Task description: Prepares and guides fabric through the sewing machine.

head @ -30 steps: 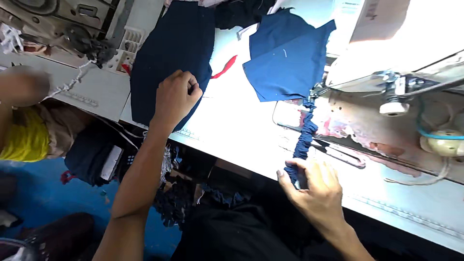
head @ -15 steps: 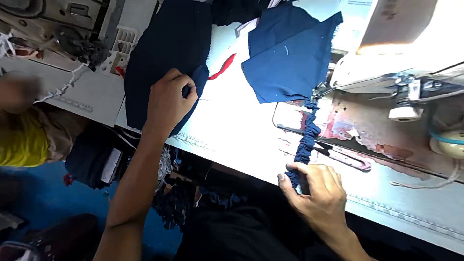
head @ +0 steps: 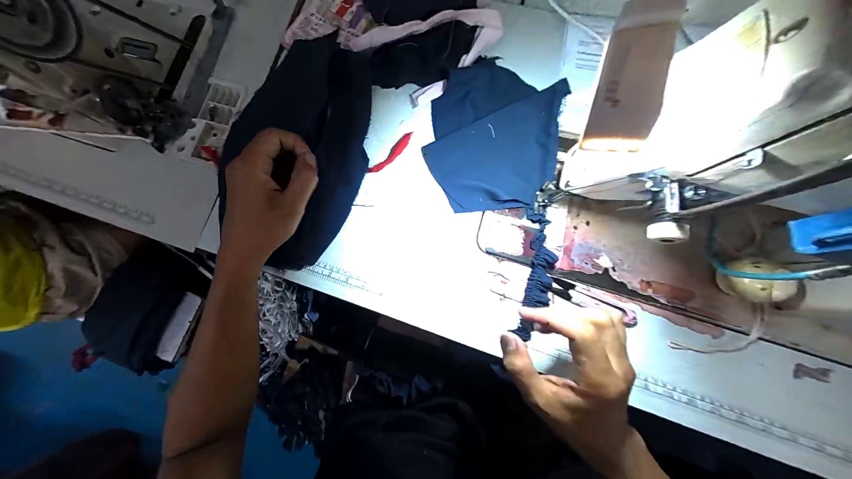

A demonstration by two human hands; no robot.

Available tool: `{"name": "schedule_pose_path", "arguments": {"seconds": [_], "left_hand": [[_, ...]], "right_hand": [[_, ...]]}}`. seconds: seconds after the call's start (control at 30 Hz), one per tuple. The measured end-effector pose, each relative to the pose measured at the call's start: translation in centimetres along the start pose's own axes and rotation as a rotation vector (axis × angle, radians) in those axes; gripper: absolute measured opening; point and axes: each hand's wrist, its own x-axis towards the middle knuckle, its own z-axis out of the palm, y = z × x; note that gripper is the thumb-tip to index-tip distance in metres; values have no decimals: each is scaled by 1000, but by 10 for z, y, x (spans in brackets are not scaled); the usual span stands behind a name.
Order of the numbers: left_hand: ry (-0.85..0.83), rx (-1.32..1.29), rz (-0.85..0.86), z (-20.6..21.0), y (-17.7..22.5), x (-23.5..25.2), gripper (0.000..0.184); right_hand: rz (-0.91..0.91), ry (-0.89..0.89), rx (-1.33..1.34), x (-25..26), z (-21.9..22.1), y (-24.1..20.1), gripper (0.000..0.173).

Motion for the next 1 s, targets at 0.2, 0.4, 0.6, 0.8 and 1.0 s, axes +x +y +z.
{"name": "schedule_pose_path", "arguments": {"seconds": [0.2, 0.4, 0.6, 0.8, 1.0], "left_hand": [[-486, -174, 339, -1, 71, -31, 13], [-145, -64, 48, 23, 123, -116, 82], [-317, -186, -6, 26, 99, -133, 29], [-609, -742, 172, -20, 60, -51, 22], [-741, -472, 241, 71, 46, 52, 11]], "right_hand": [[-247, -114, 38, 84, 33, -41, 79], [-138, -299, 238, 93, 21, -59, 24], [42, -332, 188, 73, -31, -67, 18], [115, -655, 891, 46, -62, -62, 25], [893, -239, 1003, 4, 11, -42, 21]]}}
